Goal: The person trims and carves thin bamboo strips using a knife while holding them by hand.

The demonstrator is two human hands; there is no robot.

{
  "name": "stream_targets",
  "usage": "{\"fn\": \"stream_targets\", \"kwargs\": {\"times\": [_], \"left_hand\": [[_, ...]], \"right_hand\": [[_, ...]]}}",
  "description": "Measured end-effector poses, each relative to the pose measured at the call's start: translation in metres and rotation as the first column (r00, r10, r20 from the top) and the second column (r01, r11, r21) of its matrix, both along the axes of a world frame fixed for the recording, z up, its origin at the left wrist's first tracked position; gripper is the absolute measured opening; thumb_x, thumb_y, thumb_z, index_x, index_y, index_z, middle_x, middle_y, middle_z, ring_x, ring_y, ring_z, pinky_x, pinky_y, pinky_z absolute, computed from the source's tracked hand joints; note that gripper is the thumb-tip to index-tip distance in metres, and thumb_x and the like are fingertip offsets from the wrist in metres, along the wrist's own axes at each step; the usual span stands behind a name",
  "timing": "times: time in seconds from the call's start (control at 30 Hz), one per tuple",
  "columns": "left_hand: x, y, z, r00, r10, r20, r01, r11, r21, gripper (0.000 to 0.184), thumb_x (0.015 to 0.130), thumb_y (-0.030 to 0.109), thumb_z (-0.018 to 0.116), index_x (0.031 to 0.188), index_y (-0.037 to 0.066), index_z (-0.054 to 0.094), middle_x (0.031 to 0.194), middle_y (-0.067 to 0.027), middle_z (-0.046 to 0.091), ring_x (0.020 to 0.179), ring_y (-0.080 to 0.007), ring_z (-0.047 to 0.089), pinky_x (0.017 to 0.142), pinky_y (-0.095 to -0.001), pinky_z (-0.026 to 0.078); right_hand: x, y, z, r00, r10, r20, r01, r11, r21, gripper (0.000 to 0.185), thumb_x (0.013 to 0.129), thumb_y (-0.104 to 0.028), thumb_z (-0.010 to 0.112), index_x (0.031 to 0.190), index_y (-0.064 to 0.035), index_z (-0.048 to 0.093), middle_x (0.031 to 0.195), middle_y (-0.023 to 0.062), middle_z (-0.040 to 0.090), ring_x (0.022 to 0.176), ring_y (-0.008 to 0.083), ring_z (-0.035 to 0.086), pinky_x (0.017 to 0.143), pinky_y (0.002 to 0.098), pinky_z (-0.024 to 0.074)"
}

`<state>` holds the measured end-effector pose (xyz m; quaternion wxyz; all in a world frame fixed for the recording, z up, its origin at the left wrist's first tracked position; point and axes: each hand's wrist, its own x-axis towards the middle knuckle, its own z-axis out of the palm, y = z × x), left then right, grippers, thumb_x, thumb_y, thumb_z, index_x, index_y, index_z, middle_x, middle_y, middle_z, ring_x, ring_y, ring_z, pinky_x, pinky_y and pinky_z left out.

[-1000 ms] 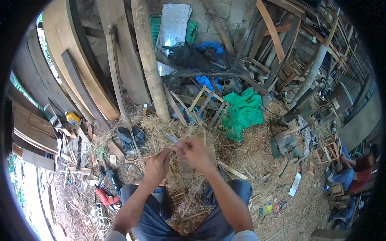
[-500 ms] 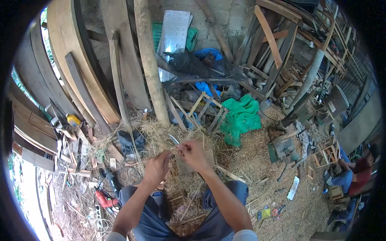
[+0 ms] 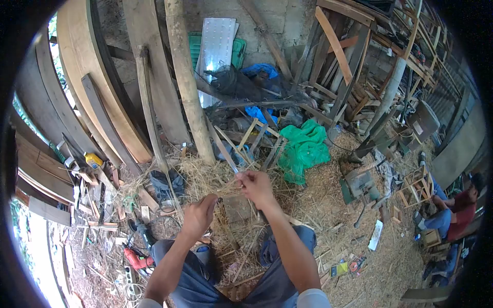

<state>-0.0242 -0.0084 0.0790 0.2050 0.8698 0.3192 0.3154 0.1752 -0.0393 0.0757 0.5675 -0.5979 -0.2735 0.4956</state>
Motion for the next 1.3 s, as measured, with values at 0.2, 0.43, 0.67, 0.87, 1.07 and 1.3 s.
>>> {"fn": "stream_targets", "kwargs": {"times": [0.2,0.43,0.67,0.87,1.07,1.3], "left_hand": [[-0.012,0.002,-0.006,0.998,-0.051,-0.024,0.052,0.998,0.045,0.015,0.086,0.008,0.055,0.101,0.005,0.055,0.079,-0.0177,0.062,0.063,-0.0360,0.061,0.052,-0.0422,0.049],[-0.010,0.008,-0.006,0.999,0.025,0.049,-0.021,0.997,-0.076,0.010,0.088,0.009,0.055,0.096,0.004,0.057,0.069,-0.0191,0.060,0.058,-0.0360,0.059,0.051,-0.0406,0.046],[-0.002,0.016,-0.020,0.988,0.055,0.146,0.018,0.888,-0.460,0.015,0.093,0.014,0.051,0.090,0.001,0.058,0.060,-0.0033,0.052,0.052,-0.0081,0.046,0.048,-0.0252,0.037],[0.006,0.016,-0.017,0.913,0.103,0.394,0.249,0.624,-0.741,0.022,0.097,0.018,0.045,0.089,0.001,0.056,0.059,0.0041,0.041,0.051,-0.0040,0.035,0.046,-0.0208,0.029],[0.007,0.015,-0.010,0.892,0.110,0.439,0.333,0.498,-0.801,0.018,0.096,0.017,0.047,0.091,0.003,0.057,0.061,0.0043,0.043,0.054,-0.0039,0.038,0.050,-0.0216,0.032],[0.012,0.011,-0.020,0.936,-0.068,0.345,0.251,0.816,-0.520,0.020,0.097,0.020,0.047,0.093,0.002,0.056,0.062,-0.0002,0.049,0.052,-0.0066,0.043,0.049,-0.0234,0.037]], "right_hand": [[0.028,0.001,0.005,0.991,-0.113,-0.070,0.119,0.989,0.090,0.016,0.089,-0.017,0.060,0.087,-0.0015,0.064,0.065,-0.0016,0.054,0.045,0.0043,0.038,0.039,0.0208,0.0278],[0.032,-0.010,0.008,0.957,-0.274,-0.092,0.284,0.952,0.119,0.019,0.090,-0.019,0.060,0.085,-0.0016,0.063,0.067,-0.0008,0.054,0.048,0.0032,0.039,0.038,0.0199,0.0260],[0.023,-0.016,-0.010,0.899,-0.225,0.377,0.206,0.974,0.091,0.039,0.098,-0.035,0.041,0.095,0.0001,0.059,0.061,0.0045,0.055,0.054,0.0118,0.049,0.054,0.0280,0.0375],[0.003,-0.020,0.006,0.686,-0.132,0.716,-0.040,0.975,0.218,0.031,0.096,-0.016,0.047,0.123,-0.0017,0.042,0.063,0.0069,0.057,0.055,0.0135,0.051,0.056,0.0274,0.0415],[-0.015,-0.021,0.015,0.952,-0.060,0.299,-0.046,0.942,0.334,0.038,0.093,-0.013,0.051,0.130,-0.0083,0.043,0.063,0.0004,0.052,0.053,0.0042,0.043,0.045,0.0184,0.0320],[-0.023,-0.018,0.021,0.960,0.268,0.086,-0.276,0.955,0.111,0.024,0.094,-0.018,0.054,0.111,-0.0024,0.060,0.065,-0.0012,0.052,0.049,0.0031,0.037,0.043,0.0194,0.0289]]}}
